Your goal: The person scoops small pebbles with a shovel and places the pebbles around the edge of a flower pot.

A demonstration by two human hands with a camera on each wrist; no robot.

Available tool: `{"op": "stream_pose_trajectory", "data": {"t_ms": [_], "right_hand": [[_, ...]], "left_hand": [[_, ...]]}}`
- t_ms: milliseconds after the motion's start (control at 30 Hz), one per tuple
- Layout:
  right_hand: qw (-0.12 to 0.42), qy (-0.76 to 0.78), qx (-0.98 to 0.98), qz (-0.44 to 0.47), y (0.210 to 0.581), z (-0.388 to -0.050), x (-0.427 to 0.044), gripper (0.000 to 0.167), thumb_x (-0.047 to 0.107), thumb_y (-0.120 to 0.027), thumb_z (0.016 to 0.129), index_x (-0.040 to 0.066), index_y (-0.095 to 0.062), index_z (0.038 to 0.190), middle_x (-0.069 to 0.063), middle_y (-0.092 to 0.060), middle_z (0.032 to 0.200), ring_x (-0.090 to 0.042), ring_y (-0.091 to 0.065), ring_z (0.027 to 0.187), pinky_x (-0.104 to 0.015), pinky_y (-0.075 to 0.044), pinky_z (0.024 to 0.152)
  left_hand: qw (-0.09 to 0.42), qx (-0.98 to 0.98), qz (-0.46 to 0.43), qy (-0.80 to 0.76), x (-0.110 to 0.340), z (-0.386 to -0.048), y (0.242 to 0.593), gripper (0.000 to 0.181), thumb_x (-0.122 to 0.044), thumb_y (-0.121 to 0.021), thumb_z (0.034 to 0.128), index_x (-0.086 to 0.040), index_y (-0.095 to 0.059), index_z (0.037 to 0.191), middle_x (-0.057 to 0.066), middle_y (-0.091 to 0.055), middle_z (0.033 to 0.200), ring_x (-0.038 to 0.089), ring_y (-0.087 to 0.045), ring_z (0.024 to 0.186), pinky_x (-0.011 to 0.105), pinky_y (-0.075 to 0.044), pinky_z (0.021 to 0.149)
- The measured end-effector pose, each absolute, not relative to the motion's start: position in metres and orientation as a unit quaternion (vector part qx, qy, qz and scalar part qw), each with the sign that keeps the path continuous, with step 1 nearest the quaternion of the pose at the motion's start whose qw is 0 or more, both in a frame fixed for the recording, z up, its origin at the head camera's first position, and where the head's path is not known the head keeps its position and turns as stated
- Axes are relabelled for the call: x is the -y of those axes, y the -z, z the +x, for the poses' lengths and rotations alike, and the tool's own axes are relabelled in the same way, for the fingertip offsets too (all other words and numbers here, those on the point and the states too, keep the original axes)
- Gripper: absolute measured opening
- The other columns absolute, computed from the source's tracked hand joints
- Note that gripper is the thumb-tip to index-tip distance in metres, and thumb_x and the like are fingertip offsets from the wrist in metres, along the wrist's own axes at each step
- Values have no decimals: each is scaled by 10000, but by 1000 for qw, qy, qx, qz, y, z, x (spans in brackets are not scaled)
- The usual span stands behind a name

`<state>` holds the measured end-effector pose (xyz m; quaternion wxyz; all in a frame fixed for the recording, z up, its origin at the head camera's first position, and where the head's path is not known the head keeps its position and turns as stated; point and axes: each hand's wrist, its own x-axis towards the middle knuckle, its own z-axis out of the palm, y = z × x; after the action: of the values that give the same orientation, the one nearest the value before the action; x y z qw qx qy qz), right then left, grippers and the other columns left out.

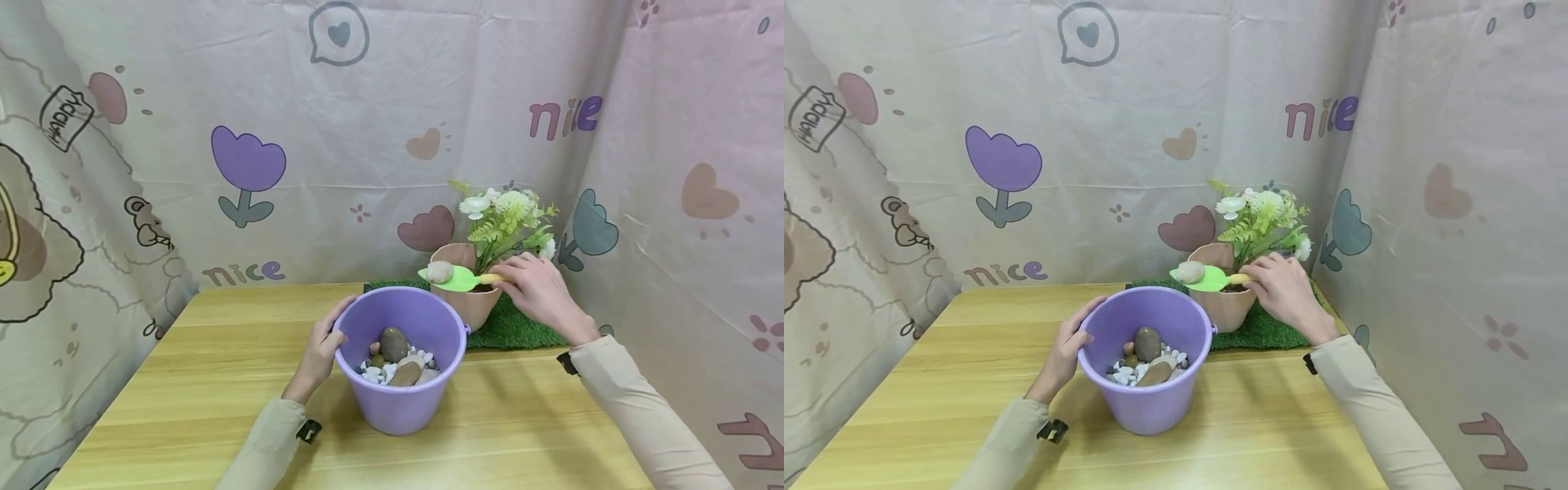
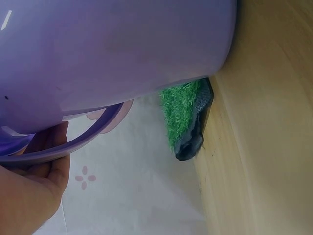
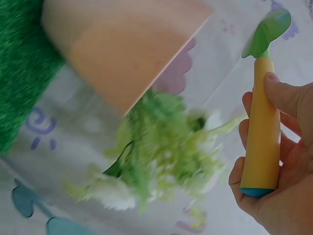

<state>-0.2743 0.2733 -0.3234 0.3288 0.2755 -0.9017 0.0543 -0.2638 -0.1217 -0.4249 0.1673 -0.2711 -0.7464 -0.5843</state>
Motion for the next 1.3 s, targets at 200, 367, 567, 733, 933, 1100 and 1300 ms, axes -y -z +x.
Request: {"op": "stream_pose_trajectory", "data": {"t_ms": [200,367,567,733,933,1100,1300], "right_hand": [[315,-46,919,233,328,-284,-297,251,171,-729,851,145,-747,1101,-57,-725,1022,-249,-589,924,-364,-358,642],[290,-38,932,213,334,-291,-309,247,149,-704,869,134,-746,1113,-72,-724,1025,-228,-541,857,-336,-300,609],[283,-23,936,209,339,-301,-317,241,161,-712,864,139,-751,1101,-67,-719,1019,-233,-543,859,-343,-309,613],[268,-15,938,220,339,-311,-317,248,166,-699,873,152,-753,1115,-76,-713,1019,-263,-561,902,-351,-303,628],[243,-4,943,228,340,-318,-313,253,136,-721,853,174,-765,1099,-59,-709,988,-268,-546,882,-390,-340,648],[246,-2,938,243,341,-319,-311,248,108,-749,822,181,-780,1057,-51,-719,993,-275,-545,910,-423,-356,679],[262,6,928,264,341,-320,-310,240,85,-766,796,197,-793,1007,-35,-719,986,-265,-530,910,-403,-326,673]], "left_hand": [[160,745,-271,588,123,-263,425,702,18,-429,741,-60,-488,1436,170,-547,1411,344,-564,1209,283,-471,993],[160,749,-270,584,123,-263,426,698,15,-430,745,-50,-484,1437,173,-547,1411,351,-568,1207,350,-486,993],[159,747,-272,585,122,-264,426,688,23,-425,745,2,-472,1431,176,-551,1404,352,-570,1202,368,-488,993],[159,745,-273,587,122,-264,426,691,25,-425,740,17,-467,1429,175,-549,1406,353,-569,1200,341,-486,989],[156,743,-274,591,122,-263,426,699,24,-423,742,-24,-473,1438,182,-547,1405,362,-572,1192,375,-495,985],[158,745,-272,588,122,-262,425,697,14,-427,746,-45,-478,1439,185,-549,1402,366,-575,1191,395,-497,984],[159,743,-274,589,122,-263,426,699,16,-425,743,-38,-478,1437,188,-551,1398,367,-577,1182,357,-499,976]]}}
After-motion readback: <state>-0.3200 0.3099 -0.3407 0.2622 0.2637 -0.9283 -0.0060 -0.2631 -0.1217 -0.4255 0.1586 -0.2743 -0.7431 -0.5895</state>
